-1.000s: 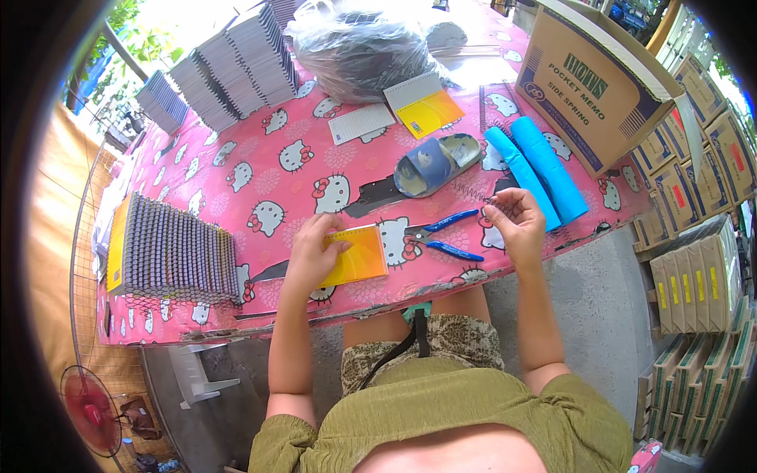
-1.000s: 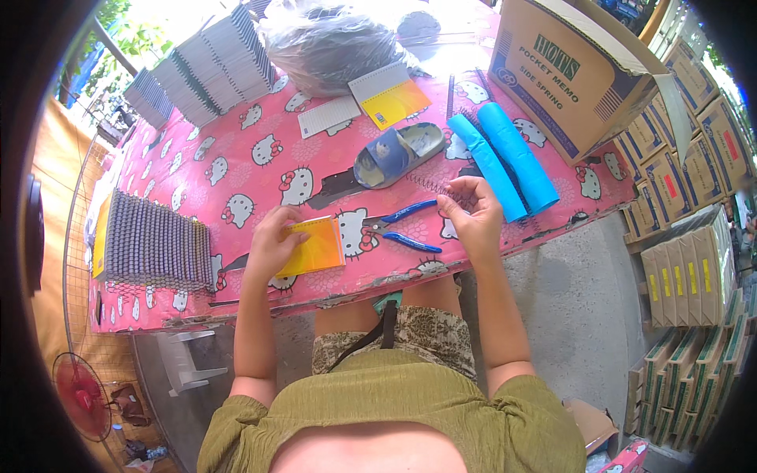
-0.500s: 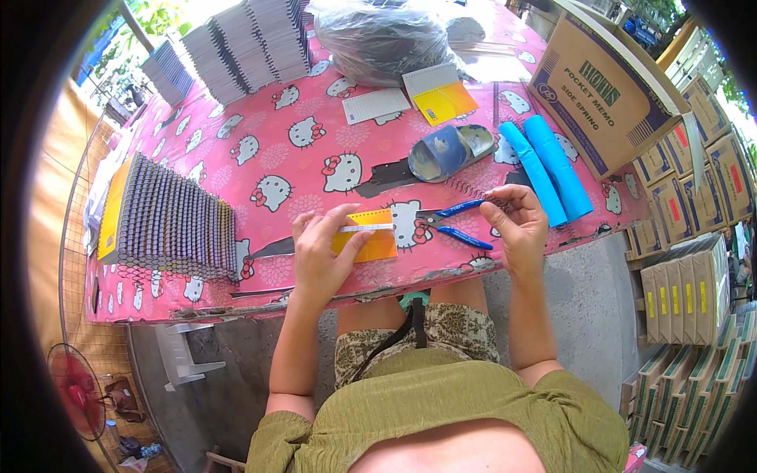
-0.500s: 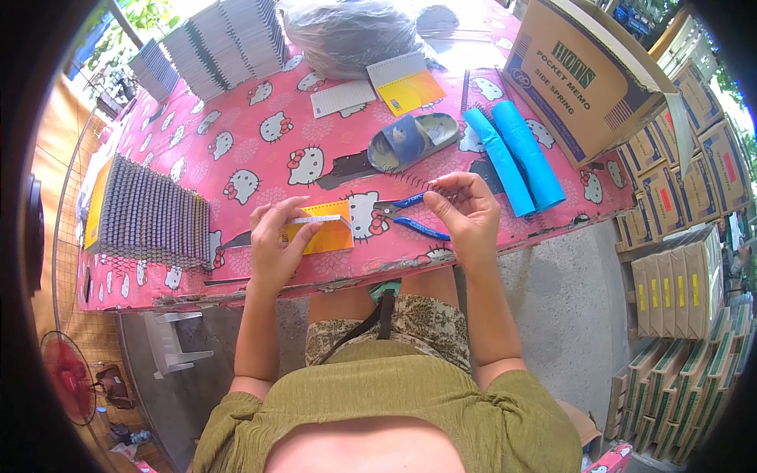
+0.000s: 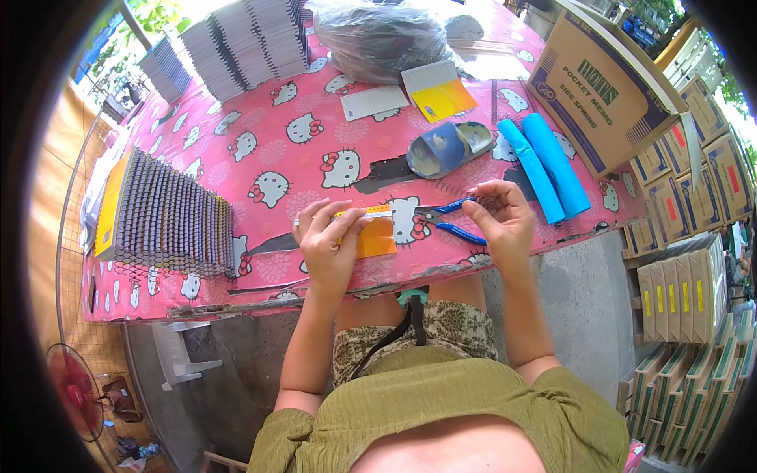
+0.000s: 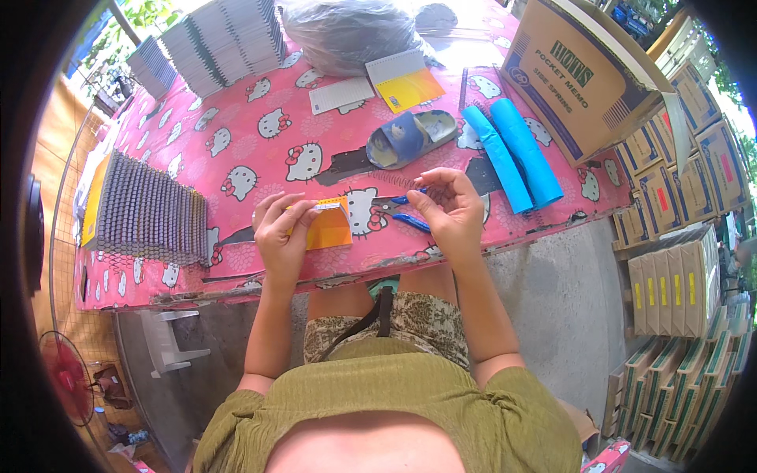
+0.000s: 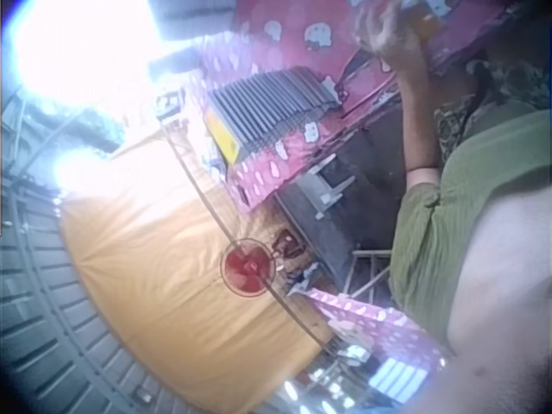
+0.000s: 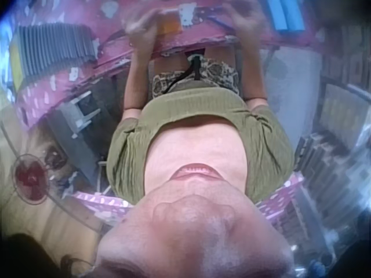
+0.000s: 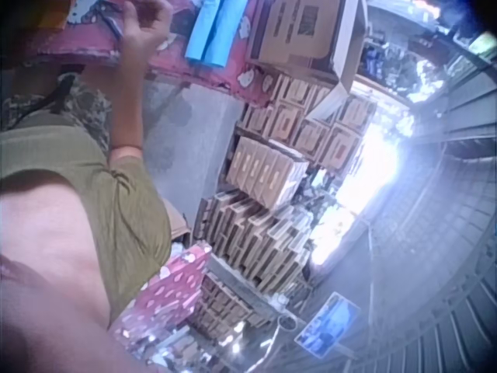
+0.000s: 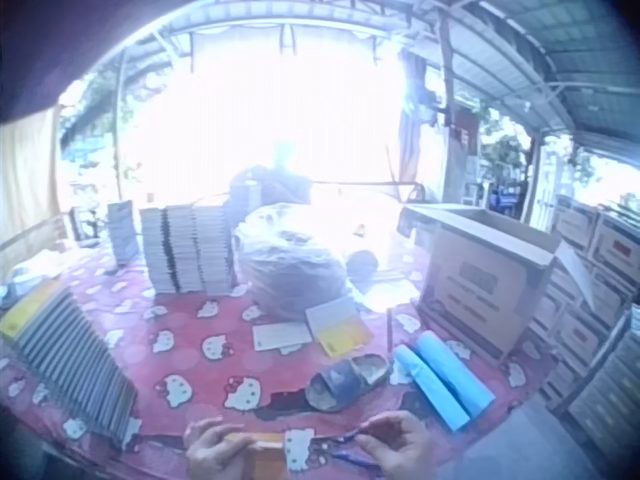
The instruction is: The person assembles pocket memos by inserting a spiral binding through the pre-punched holes of stacked paper and yellow covers, trimming the excess wire with pliers, and placing the finished memos into a stack.
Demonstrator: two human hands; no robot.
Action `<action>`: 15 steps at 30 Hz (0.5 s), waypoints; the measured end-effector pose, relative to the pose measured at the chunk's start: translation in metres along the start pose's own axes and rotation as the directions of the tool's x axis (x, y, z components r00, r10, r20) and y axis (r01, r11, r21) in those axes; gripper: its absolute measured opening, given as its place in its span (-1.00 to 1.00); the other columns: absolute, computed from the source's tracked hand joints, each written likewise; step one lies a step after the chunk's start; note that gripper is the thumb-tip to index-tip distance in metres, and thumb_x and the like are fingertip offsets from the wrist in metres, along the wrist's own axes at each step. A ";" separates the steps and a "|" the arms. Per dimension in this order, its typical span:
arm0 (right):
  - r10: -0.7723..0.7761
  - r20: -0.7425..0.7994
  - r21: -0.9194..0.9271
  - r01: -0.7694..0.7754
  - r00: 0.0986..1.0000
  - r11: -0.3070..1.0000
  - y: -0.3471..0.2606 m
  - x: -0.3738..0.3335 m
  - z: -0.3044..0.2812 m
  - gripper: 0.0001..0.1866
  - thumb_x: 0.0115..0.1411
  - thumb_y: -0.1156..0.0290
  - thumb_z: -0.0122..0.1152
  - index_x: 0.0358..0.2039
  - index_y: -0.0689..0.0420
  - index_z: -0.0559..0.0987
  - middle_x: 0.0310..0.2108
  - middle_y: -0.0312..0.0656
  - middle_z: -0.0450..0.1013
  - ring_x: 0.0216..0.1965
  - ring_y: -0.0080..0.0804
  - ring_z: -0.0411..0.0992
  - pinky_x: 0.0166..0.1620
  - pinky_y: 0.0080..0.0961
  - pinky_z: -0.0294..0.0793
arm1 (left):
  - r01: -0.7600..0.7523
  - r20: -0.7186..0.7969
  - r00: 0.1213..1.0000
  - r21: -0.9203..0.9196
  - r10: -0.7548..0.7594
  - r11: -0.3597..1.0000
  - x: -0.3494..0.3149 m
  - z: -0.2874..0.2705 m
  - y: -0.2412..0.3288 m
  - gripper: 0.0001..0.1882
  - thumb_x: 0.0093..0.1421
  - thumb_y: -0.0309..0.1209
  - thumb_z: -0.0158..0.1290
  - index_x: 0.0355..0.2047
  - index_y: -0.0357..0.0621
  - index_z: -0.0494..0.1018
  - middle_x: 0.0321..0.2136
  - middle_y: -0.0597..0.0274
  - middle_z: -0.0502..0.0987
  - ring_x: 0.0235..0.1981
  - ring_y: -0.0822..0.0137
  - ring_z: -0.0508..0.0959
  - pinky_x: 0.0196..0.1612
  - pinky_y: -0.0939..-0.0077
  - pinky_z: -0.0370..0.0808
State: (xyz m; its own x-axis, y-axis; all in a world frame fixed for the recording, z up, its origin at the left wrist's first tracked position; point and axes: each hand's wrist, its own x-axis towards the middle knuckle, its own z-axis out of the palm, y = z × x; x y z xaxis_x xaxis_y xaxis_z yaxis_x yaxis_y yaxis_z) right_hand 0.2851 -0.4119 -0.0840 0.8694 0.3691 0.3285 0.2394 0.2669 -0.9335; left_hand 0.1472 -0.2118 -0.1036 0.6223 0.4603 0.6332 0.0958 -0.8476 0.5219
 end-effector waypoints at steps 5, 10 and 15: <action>0.093 0.092 -0.076 -0.086 0.991 0.993 0.012 0.004 0.016 -0.79 0.00 0.64 0.33 -0.31 0.23 0.52 -0.34 -0.25 0.51 -0.36 -0.63 0.42 -0.25 -0.69 0.43 | -0.038 -0.003 0.999 -0.022 0.038 0.999 0.001 -0.003 -0.002 -0.82 -0.01 -0.40 0.23 -0.33 0.00 0.60 -0.28 0.31 0.55 -0.15 0.24 0.45 -0.05 0.34 0.24; 0.113 0.361 -0.287 -0.005 0.926 0.958 0.020 0.029 0.052 -0.82 0.00 0.52 0.37 -0.40 0.25 0.55 -0.43 -0.28 0.52 -0.39 -0.67 0.43 -0.29 -0.69 0.42 | -0.030 0.002 1.000 -0.050 0.030 0.998 0.001 -0.008 -0.003 -0.51 -0.02 -0.60 0.19 -0.03 -0.12 0.40 -0.06 0.13 0.41 -0.16 0.19 0.45 -0.08 0.37 0.40; 0.290 0.656 -0.276 -0.137 0.696 0.951 0.005 0.064 0.084 -0.84 0.01 0.48 0.38 -0.46 0.25 0.55 -0.48 -0.28 0.51 -0.43 -0.66 0.43 -0.33 -0.69 0.41 | 0.078 -0.062 0.994 -0.196 -0.092 0.978 -0.002 -0.012 -0.014 -0.33 0.00 -0.68 0.16 0.13 -0.11 0.20 0.06 0.12 0.22 -0.14 0.31 0.43 -0.10 0.46 0.47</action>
State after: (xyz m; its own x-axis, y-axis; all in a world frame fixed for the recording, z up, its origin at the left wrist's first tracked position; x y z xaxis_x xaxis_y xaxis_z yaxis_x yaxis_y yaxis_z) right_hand 0.3058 -0.3125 -0.0558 0.3913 0.9188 0.0519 0.2278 -0.0421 -0.9728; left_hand 0.1350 -0.1975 -0.1051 0.5615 0.5519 0.6166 -0.0094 -0.7408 0.6716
